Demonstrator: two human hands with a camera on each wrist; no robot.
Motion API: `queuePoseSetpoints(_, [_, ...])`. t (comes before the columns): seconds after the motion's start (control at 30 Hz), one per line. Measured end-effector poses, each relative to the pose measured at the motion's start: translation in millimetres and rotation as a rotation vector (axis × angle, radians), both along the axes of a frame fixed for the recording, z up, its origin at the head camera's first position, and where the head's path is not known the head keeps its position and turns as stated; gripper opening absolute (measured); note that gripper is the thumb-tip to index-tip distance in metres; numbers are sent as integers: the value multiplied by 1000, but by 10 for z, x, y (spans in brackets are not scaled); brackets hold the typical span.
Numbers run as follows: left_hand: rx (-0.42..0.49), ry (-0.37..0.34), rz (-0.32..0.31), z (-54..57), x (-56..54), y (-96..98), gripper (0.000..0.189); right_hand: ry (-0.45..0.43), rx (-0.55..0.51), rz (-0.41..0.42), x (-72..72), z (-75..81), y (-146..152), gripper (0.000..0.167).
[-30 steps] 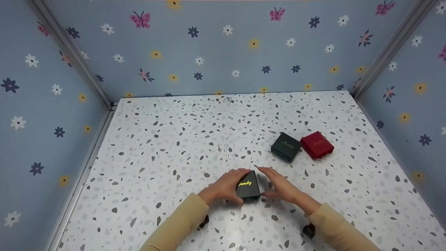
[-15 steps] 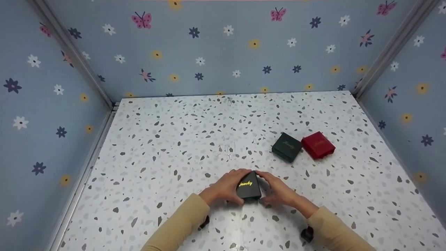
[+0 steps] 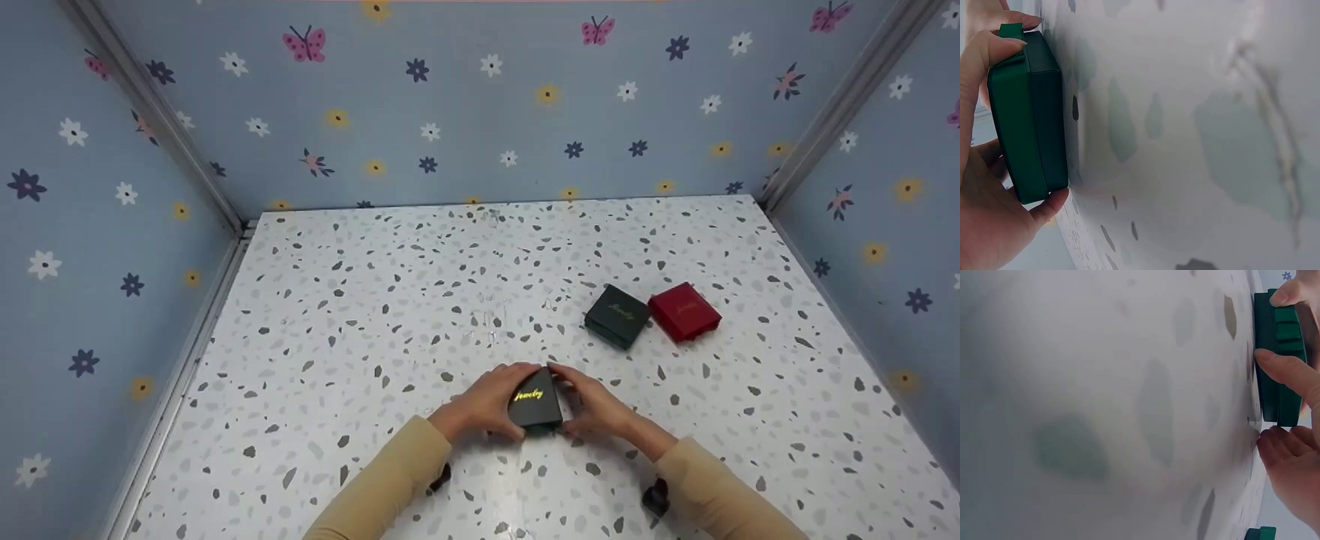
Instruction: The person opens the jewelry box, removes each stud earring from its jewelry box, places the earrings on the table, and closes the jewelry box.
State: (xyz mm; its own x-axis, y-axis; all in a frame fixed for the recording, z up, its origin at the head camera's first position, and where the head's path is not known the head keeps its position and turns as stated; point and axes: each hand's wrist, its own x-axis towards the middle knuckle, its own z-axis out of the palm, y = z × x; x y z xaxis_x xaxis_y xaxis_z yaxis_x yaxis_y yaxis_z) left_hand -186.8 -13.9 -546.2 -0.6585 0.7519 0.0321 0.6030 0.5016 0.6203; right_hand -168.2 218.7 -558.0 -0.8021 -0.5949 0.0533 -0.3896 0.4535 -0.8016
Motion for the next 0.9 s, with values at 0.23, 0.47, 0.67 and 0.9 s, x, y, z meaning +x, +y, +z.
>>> queuePoseSetpoints(0.23, [3,0,0,-18,-11,0,105,-18,-15,10,-53,-42,12,97])
queuePoseSetpoints(0.47, [-15,-29,14,-10,-11,7,107,-82,-62,9,-8,106,-41,94])
queuePoseSetpoints(0.67, [-5,-7,8,-11,-8,3,106,-117,-74,20,48,278,-96,90])
queuePoseSetpoints(0.9, [22,35,-12,-10,-10,4,104,-112,-111,37,23,216,-84,91])
